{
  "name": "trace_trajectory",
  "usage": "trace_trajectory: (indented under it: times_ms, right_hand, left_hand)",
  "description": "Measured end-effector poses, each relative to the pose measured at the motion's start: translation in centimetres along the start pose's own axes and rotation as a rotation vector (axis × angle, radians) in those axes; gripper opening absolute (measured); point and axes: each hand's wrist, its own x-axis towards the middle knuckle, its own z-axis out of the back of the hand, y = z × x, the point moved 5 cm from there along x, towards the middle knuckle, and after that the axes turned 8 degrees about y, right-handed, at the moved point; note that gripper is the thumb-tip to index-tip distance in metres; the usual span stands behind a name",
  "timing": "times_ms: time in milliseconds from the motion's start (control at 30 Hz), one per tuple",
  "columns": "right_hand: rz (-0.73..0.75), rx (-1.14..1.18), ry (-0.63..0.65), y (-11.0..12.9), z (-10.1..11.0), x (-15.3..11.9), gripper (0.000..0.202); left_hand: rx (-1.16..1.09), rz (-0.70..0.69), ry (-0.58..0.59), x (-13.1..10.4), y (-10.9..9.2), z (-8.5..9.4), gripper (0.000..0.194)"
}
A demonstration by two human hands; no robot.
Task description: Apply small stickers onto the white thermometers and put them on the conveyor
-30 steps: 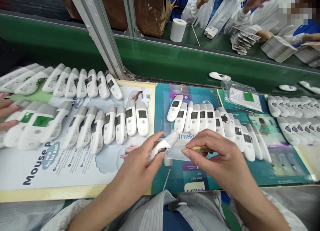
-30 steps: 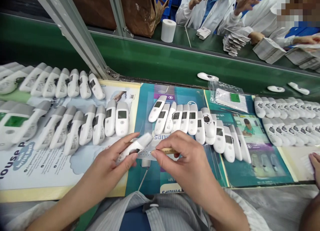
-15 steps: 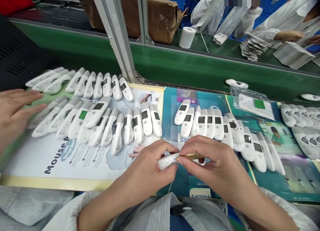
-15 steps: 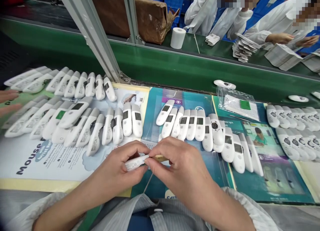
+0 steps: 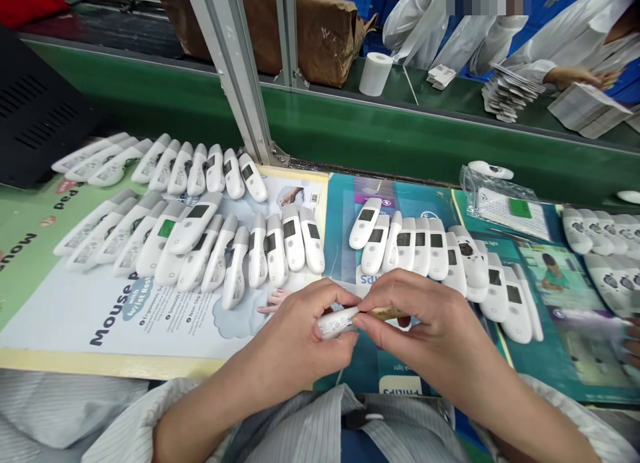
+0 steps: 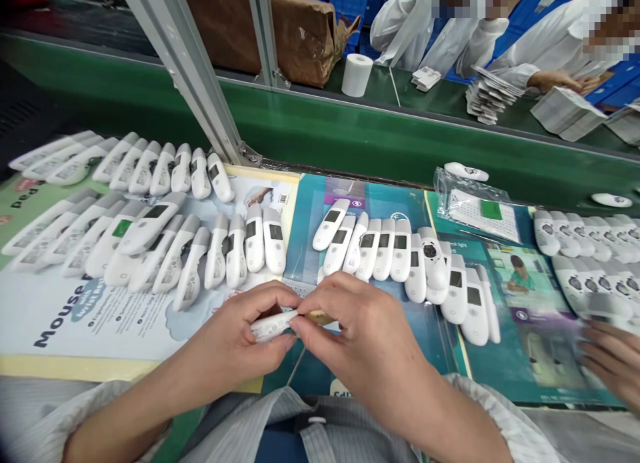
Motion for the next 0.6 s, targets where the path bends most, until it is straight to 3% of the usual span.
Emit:
trace_trajectory:
  times_ms: [367,600]
  right_hand:
    - [-0.027,0.002,0.013,0.05,0.14,0.15,0.014]
    - [0.003,0.013,0.003,0.06,0.18,0.19,0.013]
  left_hand:
    - [-0.016,-0.037,0.005,-0.02,-0.26,0.07,0.018]
    - [-0.059,-0.07,0.069,-0.34,-0.48,0.26,0.015]
